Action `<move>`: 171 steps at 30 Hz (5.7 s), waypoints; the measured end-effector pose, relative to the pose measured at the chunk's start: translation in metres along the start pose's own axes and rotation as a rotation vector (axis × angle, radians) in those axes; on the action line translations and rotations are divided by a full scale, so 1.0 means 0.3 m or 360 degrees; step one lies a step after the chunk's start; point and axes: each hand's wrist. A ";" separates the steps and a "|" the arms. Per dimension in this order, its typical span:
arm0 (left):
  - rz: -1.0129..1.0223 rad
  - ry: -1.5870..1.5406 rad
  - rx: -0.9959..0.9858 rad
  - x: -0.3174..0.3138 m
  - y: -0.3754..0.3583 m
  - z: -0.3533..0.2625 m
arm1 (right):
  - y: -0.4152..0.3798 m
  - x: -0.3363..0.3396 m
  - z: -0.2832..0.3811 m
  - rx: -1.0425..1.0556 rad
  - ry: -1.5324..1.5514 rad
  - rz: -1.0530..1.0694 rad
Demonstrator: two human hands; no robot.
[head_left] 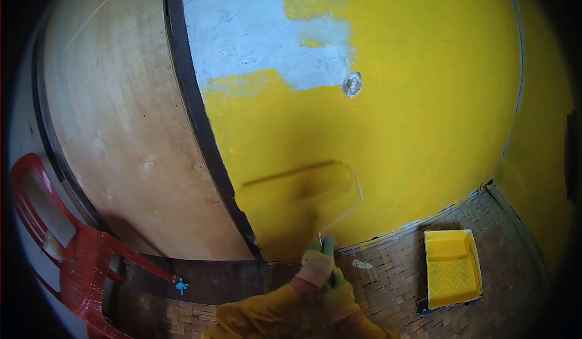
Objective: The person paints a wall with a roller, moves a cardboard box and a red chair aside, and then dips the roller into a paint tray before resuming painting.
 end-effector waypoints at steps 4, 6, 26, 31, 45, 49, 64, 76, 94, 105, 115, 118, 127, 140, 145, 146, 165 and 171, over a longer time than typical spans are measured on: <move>0.0310 -0.0320 0.0302 -0.159 -0.197 0.091 | -0.152 -0.046 -0.252 -0.0021 0.0226 -0.0135; 0.0458 -0.0343 0.0382 -0.221 -0.201 0.115 | -0.170 -0.051 -0.334 0.0129 0.0234 -0.0314; 0.0214 0.0395 -0.0819 0.024 0.464 -0.378 | 0.388 0.298 0.226 0.0175 0.0580 -0.0088; 0.0668 -0.0122 -0.0258 -0.036 0.393 -0.249 | 0.361 0.225 0.067 0.0251 0.0414 -0.0168; 0.1296 -0.0926 0.1403 -0.286 -0.252 0.339 | -0.187 -0.072 -0.515 -0.0626 0.0000 0.0105; 0.1207 -0.0861 0.1574 -0.332 -0.300 0.393 | -0.203 -0.064 -0.518 -0.0827 -0.0119 0.0210; 0.1146 -0.0794 0.1093 -0.123 -0.142 0.194 | -0.110 -0.058 -0.398 0.0252 -0.0100 -0.0098; 0.0645 -0.1188 -0.0075 0.251 0.247 -0.275 | 0.304 0.151 0.304 0.0703 -0.0192 -0.0157; 0.0768 -0.0682 0.0530 0.090 0.125 -0.050 | 0.133 0.021 0.211 -0.0049 0.0201 -0.0319; 0.0405 -0.0898 -0.0024 0.332 0.635 -0.524 | 0.538 0.195 0.658 0.0368 0.0362 -0.0493; 0.0714 -0.1013 0.0858 0.273 0.306 -0.337 | 0.228 0.058 0.409 -0.0176 0.0309 -0.0215; 0.0689 -0.1916 0.0683 0.302 0.467 -0.521 | 0.343 0.262 0.643 -0.0091 0.0066 -0.0178; 0.0515 -0.1488 0.0887 0.237 0.427 -0.447 | 0.360 0.131 0.429 0.0195 0.0402 -0.0268; 0.0343 -0.1239 0.0819 0.204 0.405 -0.467 | 0.362 0.178 0.441 0.0137 0.0569 -0.0180; 0.0334 -0.1198 0.0874 0.161 0.369 -0.438 | 0.305 0.242 0.487 -0.0195 0.0552 -0.0025; 0.0338 -0.1197 0.0884 0.177 0.405 -0.493 | 0.334 0.265 0.485 -0.0296 0.0243 0.0108; 0.0308 -0.1183 0.0655 0.247 0.563 -0.690 | 0.478 0.336 0.597 -0.0098 0.0343 -0.0122; 0.0372 -0.1192 0.0845 0.161 0.458 -0.560 | 0.368 0.269 0.454 0.0029 0.0310 -0.0256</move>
Point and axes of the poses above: each hand's wrist, its own y-axis towards the middle knuckle, its own x-axis out of the back of the hand, z = x × y, and after that the axes turned 1 degree about z, right-handed
